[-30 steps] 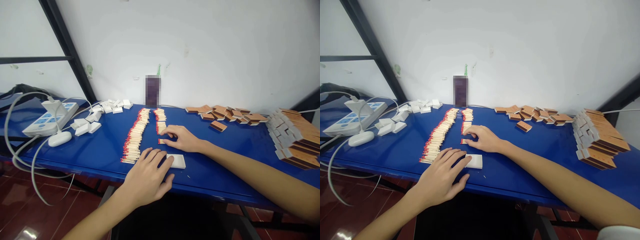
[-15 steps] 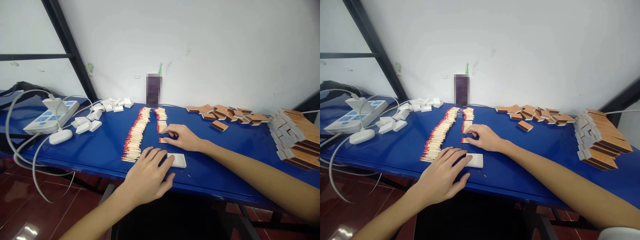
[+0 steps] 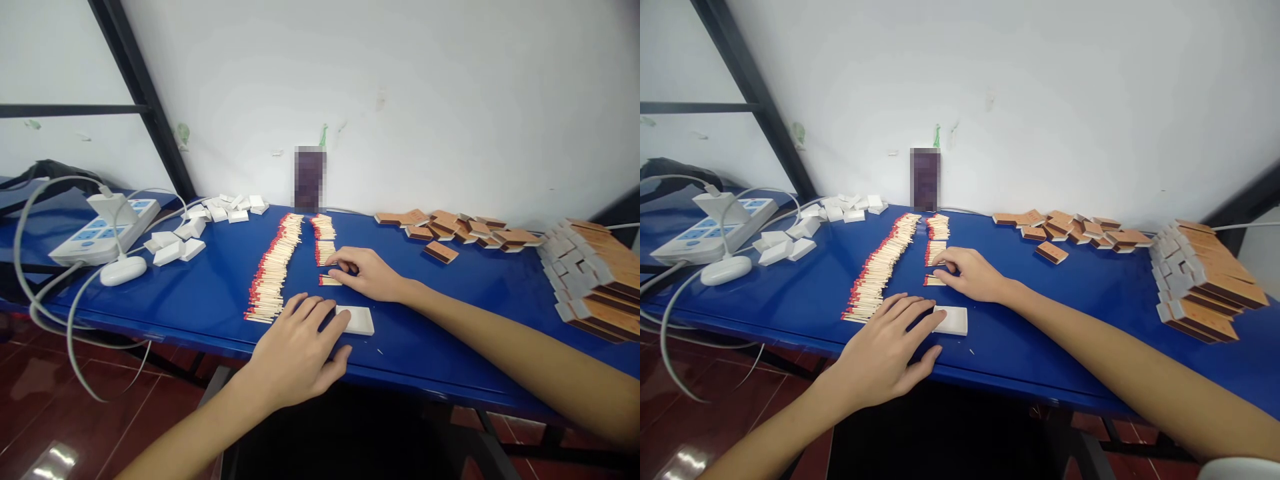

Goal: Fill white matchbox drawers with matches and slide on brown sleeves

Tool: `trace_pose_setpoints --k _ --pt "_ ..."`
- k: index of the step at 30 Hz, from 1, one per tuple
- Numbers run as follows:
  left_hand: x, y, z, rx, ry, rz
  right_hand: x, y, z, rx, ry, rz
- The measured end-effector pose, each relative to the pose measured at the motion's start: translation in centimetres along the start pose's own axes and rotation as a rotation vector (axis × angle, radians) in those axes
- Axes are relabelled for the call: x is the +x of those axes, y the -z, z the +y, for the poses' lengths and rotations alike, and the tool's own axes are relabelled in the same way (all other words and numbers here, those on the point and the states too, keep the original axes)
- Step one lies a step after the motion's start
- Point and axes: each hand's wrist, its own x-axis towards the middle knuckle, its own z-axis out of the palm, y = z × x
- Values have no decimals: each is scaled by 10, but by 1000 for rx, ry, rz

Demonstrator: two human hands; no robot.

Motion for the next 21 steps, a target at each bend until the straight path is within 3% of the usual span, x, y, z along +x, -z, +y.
trace_pose_setpoints --k 21 --pt "0 1 0 -2 10 -4 -1 -1 0 -45 19 29"
